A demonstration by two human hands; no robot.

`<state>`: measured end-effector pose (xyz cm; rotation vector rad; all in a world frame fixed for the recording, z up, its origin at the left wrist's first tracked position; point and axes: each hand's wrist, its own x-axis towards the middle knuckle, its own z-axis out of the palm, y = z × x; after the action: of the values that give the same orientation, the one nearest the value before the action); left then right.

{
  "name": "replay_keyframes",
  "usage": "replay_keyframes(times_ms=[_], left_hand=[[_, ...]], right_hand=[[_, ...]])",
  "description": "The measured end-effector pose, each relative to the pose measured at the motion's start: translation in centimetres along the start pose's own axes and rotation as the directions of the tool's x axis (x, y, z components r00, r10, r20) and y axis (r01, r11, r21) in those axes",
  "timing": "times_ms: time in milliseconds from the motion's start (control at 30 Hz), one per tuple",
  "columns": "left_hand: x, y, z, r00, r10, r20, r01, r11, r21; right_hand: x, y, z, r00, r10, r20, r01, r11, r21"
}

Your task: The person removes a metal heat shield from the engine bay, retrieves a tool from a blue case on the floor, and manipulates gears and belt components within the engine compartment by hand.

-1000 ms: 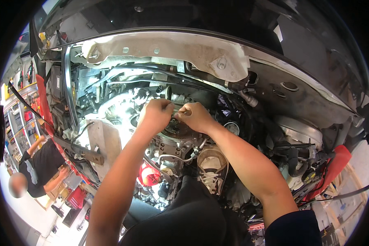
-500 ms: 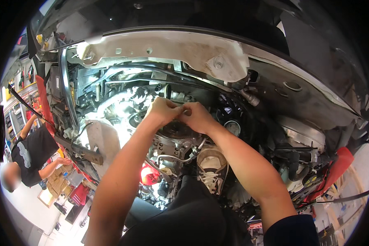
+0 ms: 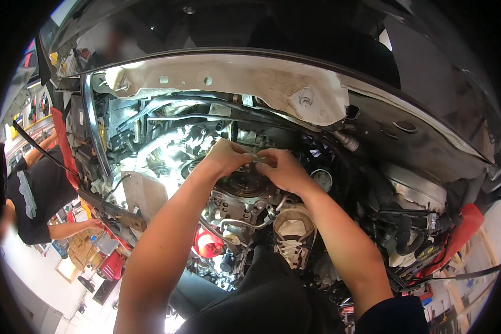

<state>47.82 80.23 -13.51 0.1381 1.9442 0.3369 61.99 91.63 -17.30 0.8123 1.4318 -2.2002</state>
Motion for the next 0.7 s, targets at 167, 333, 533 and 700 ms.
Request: replay_keyframes(times_ms=[167,333,533,700], left_hand=[[-1.3,0.3,-0.1,0.997,0.081,0.011,-0.082,0.997,0.016],[-1.8,-0.1,-0.2,0.994,0.085,-0.071,-0.080,0.994,0.069],[-1.9,0.4,-0.6,0.999,0.006,-0.033,-0.002,0.993,0.118],[-1.7,0.3,-0.7,0.999,0.050,-0.008,-0.049,0.994,0.100]], right_hand=[[-0.3,0.2,-1.0,0.993,0.009,0.121,0.020,0.970,-0.240],[0.1,-1.2,0.2,0.989,-0.062,0.133,0.078,0.990,-0.120],[1.1,-1.1,0.7,0.975,-0.016,0.220,0.038,0.995,-0.096],[1.5,-0.8,0.8,0.977,-0.040,0.211,0.083,0.976,-0.203]])
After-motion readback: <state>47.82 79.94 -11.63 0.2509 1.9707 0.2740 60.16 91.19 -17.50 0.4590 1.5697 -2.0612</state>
